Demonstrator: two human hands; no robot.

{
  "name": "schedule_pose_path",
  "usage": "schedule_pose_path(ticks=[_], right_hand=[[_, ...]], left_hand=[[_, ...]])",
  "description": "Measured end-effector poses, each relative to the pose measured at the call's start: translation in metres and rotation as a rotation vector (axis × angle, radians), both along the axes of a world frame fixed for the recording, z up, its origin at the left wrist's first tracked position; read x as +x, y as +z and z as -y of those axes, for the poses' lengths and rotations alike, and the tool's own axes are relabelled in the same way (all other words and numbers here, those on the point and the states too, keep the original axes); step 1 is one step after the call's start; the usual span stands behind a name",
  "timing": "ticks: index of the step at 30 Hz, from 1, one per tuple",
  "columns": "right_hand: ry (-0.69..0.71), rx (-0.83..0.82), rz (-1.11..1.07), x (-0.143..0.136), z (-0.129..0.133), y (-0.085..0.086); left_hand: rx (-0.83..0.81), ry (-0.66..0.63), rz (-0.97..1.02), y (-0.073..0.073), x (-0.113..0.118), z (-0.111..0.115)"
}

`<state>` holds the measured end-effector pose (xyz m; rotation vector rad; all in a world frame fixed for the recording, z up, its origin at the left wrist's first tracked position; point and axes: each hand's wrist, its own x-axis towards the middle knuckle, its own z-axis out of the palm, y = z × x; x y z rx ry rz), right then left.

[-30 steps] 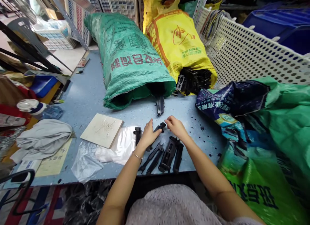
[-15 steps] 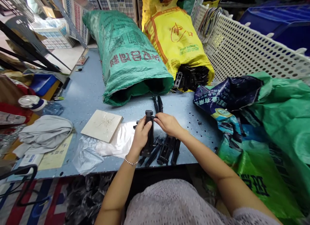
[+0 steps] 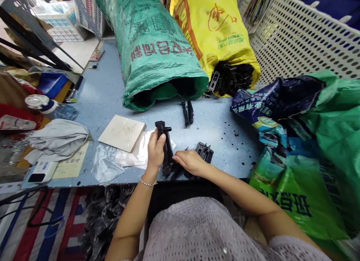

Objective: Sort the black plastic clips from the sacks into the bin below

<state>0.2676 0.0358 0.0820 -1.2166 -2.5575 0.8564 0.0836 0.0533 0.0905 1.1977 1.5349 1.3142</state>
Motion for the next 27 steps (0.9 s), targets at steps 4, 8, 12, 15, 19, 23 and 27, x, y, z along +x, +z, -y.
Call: schedule_pose_path(ticks=[4,8,12,15,19,23,27], right_hand=[[-0.391,-0.001,0.146,0.047,0.027,-0.002],[-0.517,0.005,0.288,0.077,0.054,-0.019],[-0.514,0.044,0.181,0.083,0.027,-0.039],[-0.478,0.054,0.11,0.095,-0.02,-0.045],[-0.391,0.023,0.06,0.121,-0.066,-0.042],[-0.382,0.094,0.006,0.124,-0.057,-0.023],[-0.432,0.043,-0.258,0.08,-0.009,-0.003]], left_hand=[[-0.105,-0.097,-0.156,-0.029,-0.029,0.002],[-0.197,-0.147,-0.095,-0.05,-0.018,0.008],[-0.157,-0.085,0.029,-0.059,0.034,0.01],[-0.177,-0.034,0.208,-0.067,0.067,0.007],[-0.192,-0.04,0.347,-0.081,0.078,0.004],[-0.237,0.068,0.444,-0.078,0.061,0.007],[-0.14,0.193,0.542,-0.054,0.056,0.021]])
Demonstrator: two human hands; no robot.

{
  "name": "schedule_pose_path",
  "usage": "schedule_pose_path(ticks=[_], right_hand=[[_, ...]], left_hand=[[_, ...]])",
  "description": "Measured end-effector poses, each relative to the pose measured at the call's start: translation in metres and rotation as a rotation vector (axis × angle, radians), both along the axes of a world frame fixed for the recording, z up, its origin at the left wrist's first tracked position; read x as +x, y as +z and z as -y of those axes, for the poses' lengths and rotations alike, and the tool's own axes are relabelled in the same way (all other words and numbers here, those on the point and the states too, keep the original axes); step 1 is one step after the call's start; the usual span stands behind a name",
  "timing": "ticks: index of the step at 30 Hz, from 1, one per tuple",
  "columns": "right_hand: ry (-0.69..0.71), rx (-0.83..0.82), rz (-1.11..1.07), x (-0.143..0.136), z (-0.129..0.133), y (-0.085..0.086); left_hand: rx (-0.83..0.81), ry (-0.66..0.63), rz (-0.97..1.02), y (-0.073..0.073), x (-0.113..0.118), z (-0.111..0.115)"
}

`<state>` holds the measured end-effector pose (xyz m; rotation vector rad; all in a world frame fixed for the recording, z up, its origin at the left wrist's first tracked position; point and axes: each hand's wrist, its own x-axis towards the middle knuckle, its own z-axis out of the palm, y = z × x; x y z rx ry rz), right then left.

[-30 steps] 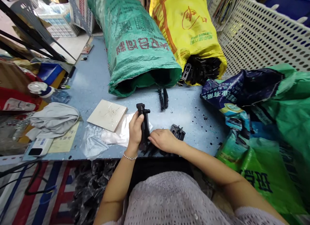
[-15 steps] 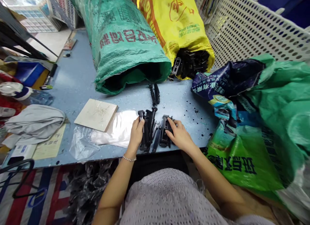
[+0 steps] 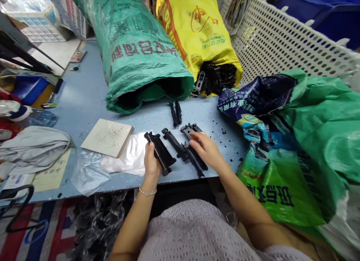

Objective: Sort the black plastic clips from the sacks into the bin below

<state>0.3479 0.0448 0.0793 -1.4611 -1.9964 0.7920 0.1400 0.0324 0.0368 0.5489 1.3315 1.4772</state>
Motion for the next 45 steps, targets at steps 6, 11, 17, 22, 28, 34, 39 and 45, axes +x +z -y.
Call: schedule_pose_path(ticks=[6,11,17,22,28,34,39,45], right_hand=[[0.097,-0.393,-0.309,-0.057,0.024,-0.015],[-0.001,-0.47,-0.45,-0.048,0.014,-0.03],[0.036,-0.75,-0.844,-0.067,0.021,-0.033],[0.021,-0.796,-1.131,-0.104,0.014,-0.025],[0.008,-0.965,-1.365,-0.161,0.004,-0.045],[-0.101,-0.942,-1.233,-0.164,0.007,-0.07],[0.268,-1.095,-1.025,-0.119,0.032,-0.049],[0.253,-1.313,-0.99,-0.131,0.031,-0.053]], left_hand=[[0.13,-0.158,-0.301,0.008,-0.016,0.016],[0.081,-0.193,-1.146,-0.028,-0.071,0.028],[-0.002,-0.31,-0.965,-0.04,-0.116,0.033],[0.004,-0.243,-0.568,-0.036,-0.134,0.026],[-0.007,-0.165,-0.455,-0.033,-0.131,0.03],[0.139,-0.344,-1.321,-0.012,-0.143,0.038],[0.198,-0.342,-1.301,-0.011,-0.156,0.033],[0.387,-0.418,-1.301,-0.003,-0.148,0.057]])
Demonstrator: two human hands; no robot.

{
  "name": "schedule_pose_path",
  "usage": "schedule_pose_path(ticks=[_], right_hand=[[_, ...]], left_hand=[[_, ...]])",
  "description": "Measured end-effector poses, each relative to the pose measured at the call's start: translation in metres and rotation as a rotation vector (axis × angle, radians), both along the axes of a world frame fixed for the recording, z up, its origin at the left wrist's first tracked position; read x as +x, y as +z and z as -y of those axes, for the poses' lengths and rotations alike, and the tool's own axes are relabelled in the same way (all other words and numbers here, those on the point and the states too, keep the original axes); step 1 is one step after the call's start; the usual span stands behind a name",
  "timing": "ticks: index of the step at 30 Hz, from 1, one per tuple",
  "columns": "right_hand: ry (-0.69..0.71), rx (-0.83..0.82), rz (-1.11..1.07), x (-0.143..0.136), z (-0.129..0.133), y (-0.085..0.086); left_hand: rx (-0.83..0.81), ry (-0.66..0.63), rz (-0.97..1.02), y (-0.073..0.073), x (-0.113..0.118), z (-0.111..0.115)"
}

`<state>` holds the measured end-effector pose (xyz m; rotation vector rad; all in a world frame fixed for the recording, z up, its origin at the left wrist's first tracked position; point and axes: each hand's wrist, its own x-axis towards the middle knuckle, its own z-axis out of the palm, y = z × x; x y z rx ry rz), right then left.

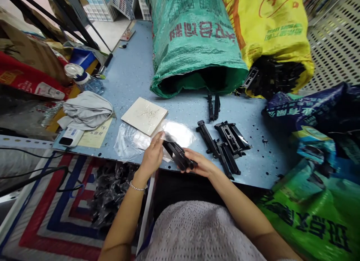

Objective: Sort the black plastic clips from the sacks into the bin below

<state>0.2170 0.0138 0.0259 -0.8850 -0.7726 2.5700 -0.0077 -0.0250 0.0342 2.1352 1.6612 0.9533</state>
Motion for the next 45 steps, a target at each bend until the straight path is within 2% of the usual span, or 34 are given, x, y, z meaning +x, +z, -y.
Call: schedule_pose_path(ticks=[2,4,5,7,10,12,13,15,17,18,20,22,23,24,25,27,29,32,34,35,36,38,40,41,42,43,44,45], right_hand=[[-0.018,-0.003,-0.007,-0.013,-0.004,0.0],[-0.069,0.055,0.033,-0.024,-0.002,0.004],[-0.085,0.086,0.049,-0.027,0.001,0.007],[-0.056,0.093,0.01,-0.032,0.011,0.013],[0.055,-0.067,-0.173,-0.038,0.021,0.016],[0.053,-0.122,-0.196,-0.045,0.024,0.014],[0.03,-0.095,-0.155,-0.05,0.025,0.013],[-0.058,0.09,-0.004,-0.059,0.03,0.014],[-0.12,0.41,0.129,-0.065,0.04,0.021],[-0.095,0.578,0.146,-0.066,0.046,0.026],[0.083,0.845,0.06,-0.06,0.054,0.04],[0.33,1.017,-0.047,-0.045,0.05,0.053],[0.399,1.115,-0.037,-0.033,0.041,0.058],[0.411,1.235,0.035,-0.019,0.027,0.06],[0.354,1.386,0.17,-0.005,0.008,0.061],[0.156,1.651,0.558,0.024,-0.039,0.057],[0.221,1.833,0.776,0.047,-0.085,0.047],[0.412,1.992,0.774,0.069,-0.131,0.034],[0.442,2.011,0.751,0.08,-0.139,0.033],[0.412,1.999,0.767,0.087,-0.137,0.035],[0.36,1.973,0.801,0.092,-0.132,0.038],[0.229,1.865,0.888,0.101,-0.114,0.046],[0.134,1.669,0.906,0.099,-0.092,0.051],[0.097,1.542,0.867,0.094,-0.081,0.051],[0.056,1.402,0.798,0.086,-0.07,0.05],[0.007,1.26,0.711,0.076,-0.061,0.046],[-0.045,1.124,0.621,0.066,-0.053,0.042],[-0.099,1.007,0.543,0.056,-0.046,0.037]], left_hand=[[0.021,-0.116,-0.015,0.003,0.009,0.016],[-0.016,-0.178,-0.003,0.006,0.012,0.031],[-0.038,-0.161,0.007,0.007,0.01,0.037],[-0.035,-0.046,0.008,0.008,0.002,0.048],[0.069,0.13,-0.053,0.005,-0.012,0.061],[0.15,0.11,-0.113,0.002,-0.013,0.068],[0.174,0.067,-0.138,0.002,-0.011,0.072],[0.152,-0.047,-0.171,0.003,-0.004,0.079],[0.047,-0.123,-0.164,0.011,0.002,0.088],[0.003,-0.142,-0.15,0.017,0.003,0.095],[-0.03,-0.101,-0.09,0.033,-0.004,0.115],[-0.11,0.018,-0.005,0.05,-0.027,0.142],[-0.199,0.095,0.04,0.056,-0.044,0.156],[-0.333,0.165,0.075,0.059,-0.064,0.169],[-0.473,0.221,0.096,0.058,-0.086,0.181],[-0.701,0.35,0.098,0.042,-0.13,0.196],[-0.878,0.537,0.047,0.011,-0.164,0.2],[-1.028,0.851,-0.071,-0.042,-0.191,0.197],[-1.036,0.956,-0.11,-0.066,-0.198,0.193],[-1.029,0.975,-0.116,-0.072,-0.198,0.19],[-1.026,0.981,-0.123,-0.073,-0.197,0.186],[-0.916,1.041,-0.143,-0.064,-0.182,0.172],[-0.614,1.084,-0.123,-0.044,-0.146,0.146],[-0.4,1.06,-0.095,-0.033,-0.12,0.129],[-0.244,0.948,-0.037,-0.023,-0.09,0.109],[-0.148,0.766,0.01,-0.015,-0.058,0.087],[-0.101,0.551,0.017,-0.009,-0.025,0.064],[-0.075,0.392,-0.004,-0.007,0.004,0.042]])
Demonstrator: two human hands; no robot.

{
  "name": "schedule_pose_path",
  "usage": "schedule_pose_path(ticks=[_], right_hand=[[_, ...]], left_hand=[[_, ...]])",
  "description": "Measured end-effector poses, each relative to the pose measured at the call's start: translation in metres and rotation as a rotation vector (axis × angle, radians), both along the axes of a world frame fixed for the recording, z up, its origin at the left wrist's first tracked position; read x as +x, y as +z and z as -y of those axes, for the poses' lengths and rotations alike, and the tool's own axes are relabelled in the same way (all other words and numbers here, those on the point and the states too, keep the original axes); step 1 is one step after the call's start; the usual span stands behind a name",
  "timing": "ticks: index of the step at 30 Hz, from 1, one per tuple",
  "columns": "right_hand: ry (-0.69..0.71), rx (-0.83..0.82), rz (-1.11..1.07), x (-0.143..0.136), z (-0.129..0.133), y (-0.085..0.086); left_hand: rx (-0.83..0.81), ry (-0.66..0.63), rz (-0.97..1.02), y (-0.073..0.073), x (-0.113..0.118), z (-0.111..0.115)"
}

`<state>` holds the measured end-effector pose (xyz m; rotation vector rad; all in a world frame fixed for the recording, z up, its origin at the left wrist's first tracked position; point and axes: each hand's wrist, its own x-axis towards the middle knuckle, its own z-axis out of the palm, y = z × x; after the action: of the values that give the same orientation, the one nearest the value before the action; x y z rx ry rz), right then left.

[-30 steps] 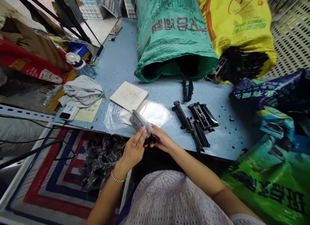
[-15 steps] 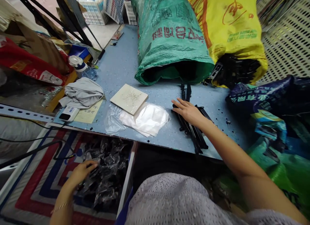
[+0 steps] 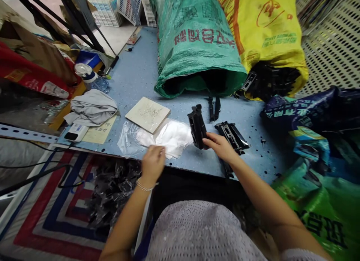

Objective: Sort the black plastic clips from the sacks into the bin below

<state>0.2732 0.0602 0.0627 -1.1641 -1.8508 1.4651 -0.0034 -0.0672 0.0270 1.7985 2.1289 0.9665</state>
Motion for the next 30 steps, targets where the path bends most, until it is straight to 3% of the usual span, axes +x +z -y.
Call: schedule_pose_path(ticks=[2,3,5,8,12,14,16,19,21,25,30], right_hand=[[-0.066,-0.137,-0.141,-0.013,0.008,-0.01],[-0.096,-0.181,-0.178,-0.016,0.01,-0.013],[-0.152,-0.246,-0.23,-0.017,0.012,-0.015],[-0.195,-0.365,-0.351,-0.019,0.012,-0.011],[-0.111,-0.607,-0.564,-0.052,0.009,-0.011],[-0.07,-0.703,-0.572,-0.072,0.008,-0.019],[-0.12,-0.694,-0.483,-0.083,0.008,-0.03],[-0.229,-0.518,-0.375,-0.073,0.015,-0.038],[-0.147,-0.477,-0.375,-0.056,0.024,-0.036],[0.173,-0.585,-0.225,-0.035,0.039,-0.027],[0.165,-0.583,-0.155,-0.044,0.04,-0.032]], left_hand=[[0.008,-0.127,-0.031,-0.004,0.043,-0.039],[-0.014,-0.149,-0.006,-0.008,0.053,-0.054],[-0.059,-0.147,0.069,-0.018,0.055,-0.073],[-0.169,-0.116,0.356,-0.027,0.03,-0.085],[-0.29,-0.135,0.645,-0.026,0.007,-0.085],[-0.234,-0.123,0.651,-0.023,0.004,-0.082],[-0.139,-0.137,0.543,-0.021,0.001,-0.077],[-0.057,-0.222,0.186,-0.019,-0.009,-0.072],[-0.048,-0.258,0.05,-0.018,-0.014,-0.071],[-0.054,-0.282,0.156,-0.011,-0.019,-0.072],[-0.07,-0.296,0.134,-0.002,-0.022,-0.058]])
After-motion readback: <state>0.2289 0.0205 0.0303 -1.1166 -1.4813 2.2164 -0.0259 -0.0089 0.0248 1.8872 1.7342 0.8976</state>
